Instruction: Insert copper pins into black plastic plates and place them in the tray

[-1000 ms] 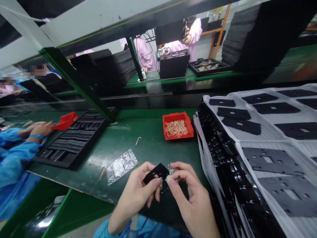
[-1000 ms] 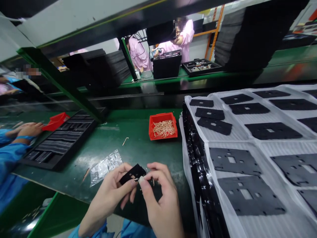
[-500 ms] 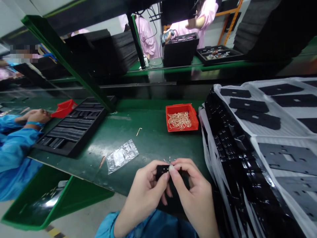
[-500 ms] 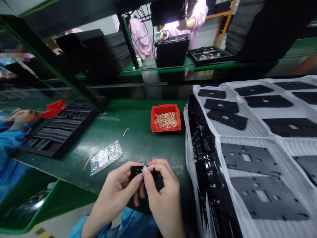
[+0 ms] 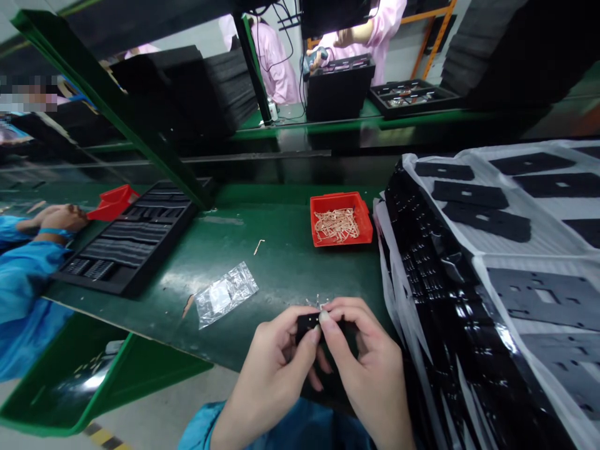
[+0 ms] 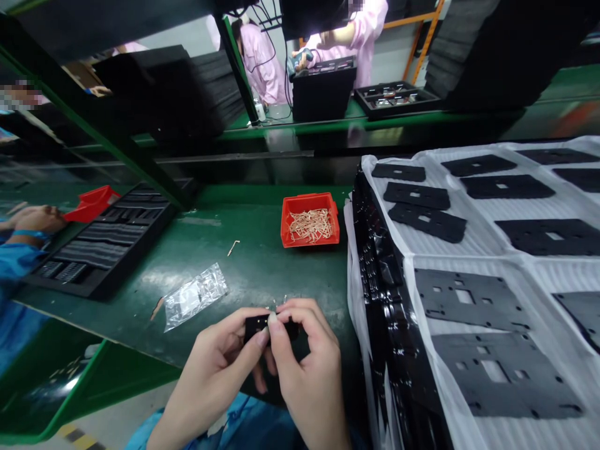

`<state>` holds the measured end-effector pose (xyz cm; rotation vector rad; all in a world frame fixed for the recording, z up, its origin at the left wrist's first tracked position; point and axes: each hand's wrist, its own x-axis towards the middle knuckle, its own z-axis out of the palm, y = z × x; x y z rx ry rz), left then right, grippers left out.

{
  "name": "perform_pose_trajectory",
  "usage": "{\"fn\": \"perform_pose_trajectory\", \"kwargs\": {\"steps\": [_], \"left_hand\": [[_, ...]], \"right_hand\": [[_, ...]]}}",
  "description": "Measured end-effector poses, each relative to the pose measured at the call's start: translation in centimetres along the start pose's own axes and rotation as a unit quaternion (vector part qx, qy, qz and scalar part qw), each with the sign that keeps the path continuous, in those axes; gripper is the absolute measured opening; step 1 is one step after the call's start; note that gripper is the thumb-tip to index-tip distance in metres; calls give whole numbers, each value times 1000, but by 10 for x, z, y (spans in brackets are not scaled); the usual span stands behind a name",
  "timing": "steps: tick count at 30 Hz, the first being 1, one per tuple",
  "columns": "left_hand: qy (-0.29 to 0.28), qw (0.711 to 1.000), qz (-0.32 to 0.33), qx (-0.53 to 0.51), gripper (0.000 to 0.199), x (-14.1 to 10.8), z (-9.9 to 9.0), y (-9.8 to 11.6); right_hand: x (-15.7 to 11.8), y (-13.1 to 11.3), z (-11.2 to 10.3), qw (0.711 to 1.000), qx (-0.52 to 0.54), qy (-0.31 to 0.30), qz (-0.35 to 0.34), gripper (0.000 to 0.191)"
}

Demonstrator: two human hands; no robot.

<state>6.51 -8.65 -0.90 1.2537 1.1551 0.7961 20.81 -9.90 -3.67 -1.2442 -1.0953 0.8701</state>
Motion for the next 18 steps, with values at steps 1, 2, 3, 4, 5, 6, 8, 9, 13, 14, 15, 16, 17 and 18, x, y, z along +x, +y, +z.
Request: {"fn": "perform_pose_trajectory", "kwargs": {"steps": [1, 2, 3, 4, 5, 6, 8, 9, 13, 14, 15, 16, 17, 18], "left_hand": [[0, 1000, -2, 9, 37, 0, 0, 0], [1, 1000, -4, 16, 37, -1, 0, 1], [1, 1000, -5, 22, 38, -1, 0, 1], [0, 1000, -5, 27, 38, -2, 1, 2], [0, 1000, -3, 30, 38, -2, 1, 2], [0, 1000, 0, 31, 38, -3, 1, 3], [1, 1000, 6, 27, 37, -4, 1, 4], [1, 1000, 5, 24, 36, -4, 2, 5], [9, 1000, 9, 26, 34, -3, 3, 8], [16, 999, 17, 31, 34, -3, 4, 8], [26, 999, 26, 36, 34, -2, 6, 8], [34, 998, 34, 42, 35, -2, 8, 7], [45, 997, 40, 48, 35, -1, 10, 7], [59, 996, 46, 52, 36, -1, 12, 6]], "right_hand": [[0, 0, 0, 1000, -1, 3, -2, 15], [0, -1, 0, 1000, -3, 6, -5, 14], [0, -1, 0, 1000, -4, 10, -8, 14], [0, -2, 0, 1000, -5, 13, -11, 14], [0, -2, 0, 1000, -7, 17, -13, 14], [0, -3, 0, 1000, -9, 20, -16, 14], [1, -5, 0, 999, -16, 25, -25, 14], [1, -7, 0, 999, -19, 28, -32, 14], [2, -9, 0, 996, -37, 42, -66, 14], [1, -9, 0, 995, -45, 45, -73, 13], [-1, -8, 0, 994, -56, 48, -80, 12], [-3, -6, 0, 993, -70, 49, -86, 11], [-5, -5, 1, 991, -87, 49, -94, 10], [-7, -3, 2, 988, -103, 48, -103, 9]]}}
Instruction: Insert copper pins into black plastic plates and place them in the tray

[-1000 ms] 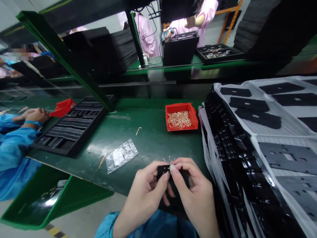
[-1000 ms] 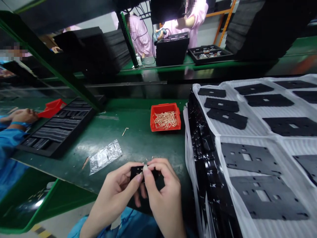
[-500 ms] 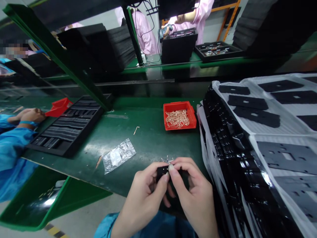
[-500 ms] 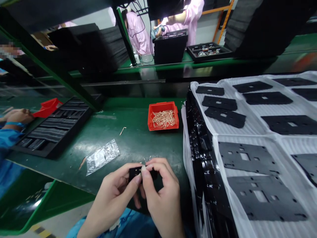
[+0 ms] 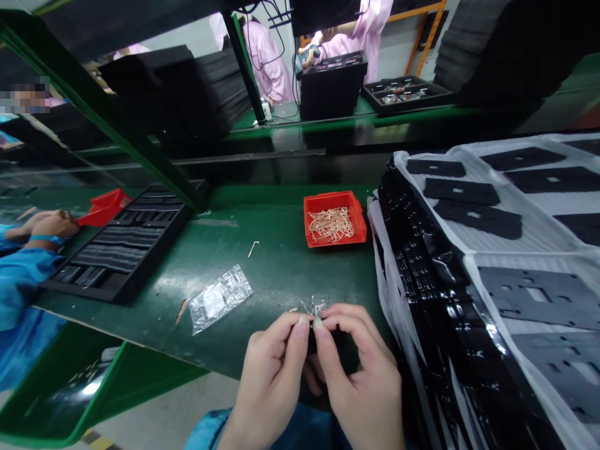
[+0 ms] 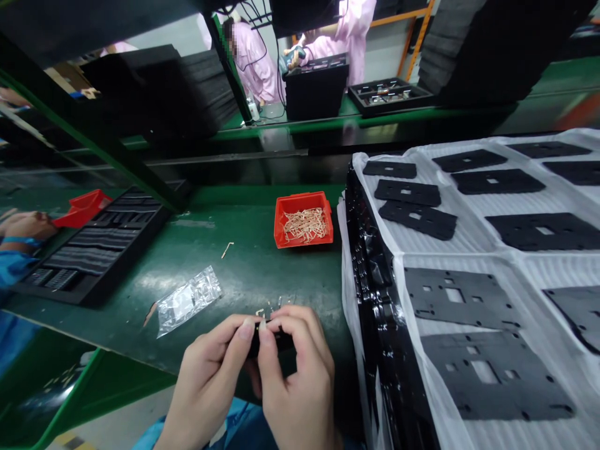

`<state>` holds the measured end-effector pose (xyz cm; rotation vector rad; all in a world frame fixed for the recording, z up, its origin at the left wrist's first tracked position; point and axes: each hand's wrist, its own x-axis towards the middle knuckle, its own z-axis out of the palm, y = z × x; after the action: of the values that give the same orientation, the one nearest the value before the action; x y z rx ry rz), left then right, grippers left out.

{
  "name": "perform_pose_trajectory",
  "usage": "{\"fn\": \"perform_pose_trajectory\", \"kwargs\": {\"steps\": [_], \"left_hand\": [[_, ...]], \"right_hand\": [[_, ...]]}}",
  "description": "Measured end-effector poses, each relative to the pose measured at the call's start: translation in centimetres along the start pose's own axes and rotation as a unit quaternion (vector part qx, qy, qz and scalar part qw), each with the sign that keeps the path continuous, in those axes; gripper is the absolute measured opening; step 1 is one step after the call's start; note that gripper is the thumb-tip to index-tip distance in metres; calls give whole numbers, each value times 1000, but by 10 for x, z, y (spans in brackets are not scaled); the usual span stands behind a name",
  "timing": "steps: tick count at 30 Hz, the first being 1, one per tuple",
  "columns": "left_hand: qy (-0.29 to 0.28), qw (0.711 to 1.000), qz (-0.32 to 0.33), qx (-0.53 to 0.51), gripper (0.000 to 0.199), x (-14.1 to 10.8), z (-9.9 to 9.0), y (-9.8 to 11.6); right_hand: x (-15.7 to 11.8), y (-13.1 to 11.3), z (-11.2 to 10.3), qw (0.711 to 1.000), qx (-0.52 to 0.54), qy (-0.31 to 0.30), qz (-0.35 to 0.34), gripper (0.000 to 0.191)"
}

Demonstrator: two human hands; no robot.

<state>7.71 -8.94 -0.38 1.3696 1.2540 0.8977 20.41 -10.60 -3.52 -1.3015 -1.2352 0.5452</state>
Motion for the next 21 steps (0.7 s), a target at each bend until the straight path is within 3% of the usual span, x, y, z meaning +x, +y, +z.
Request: {"fn": "perform_pose_trajectory", "kwargs": {"steps": [4, 8, 10, 12, 15, 21], "left_hand": [[44, 999, -7, 4, 38, 0, 6, 2], [98, 992, -66, -41, 43, -1, 3, 9], [105, 989, -83, -63, 45, -2, 1, 12], [98, 988, -93, -78, 48, -3, 0, 15], [95, 986, -104, -91, 52, -5, 0, 16], [75, 978, -98, -166, 52, -8, 1, 17]], "right_hand": [[-11, 2, 6, 998, -41, 38, -21, 12], [-12, 2, 7, 989, 36, 112, 91, 51], [-10, 2, 3, 982, 74, 90, 147, 36], [-8, 1, -1, 981, 108, 37, 159, 17], [-6, -2, -5, 973, 162, -8, 162, 26], [-7, -10, -7, 969, 175, 4, 172, 28]]}}
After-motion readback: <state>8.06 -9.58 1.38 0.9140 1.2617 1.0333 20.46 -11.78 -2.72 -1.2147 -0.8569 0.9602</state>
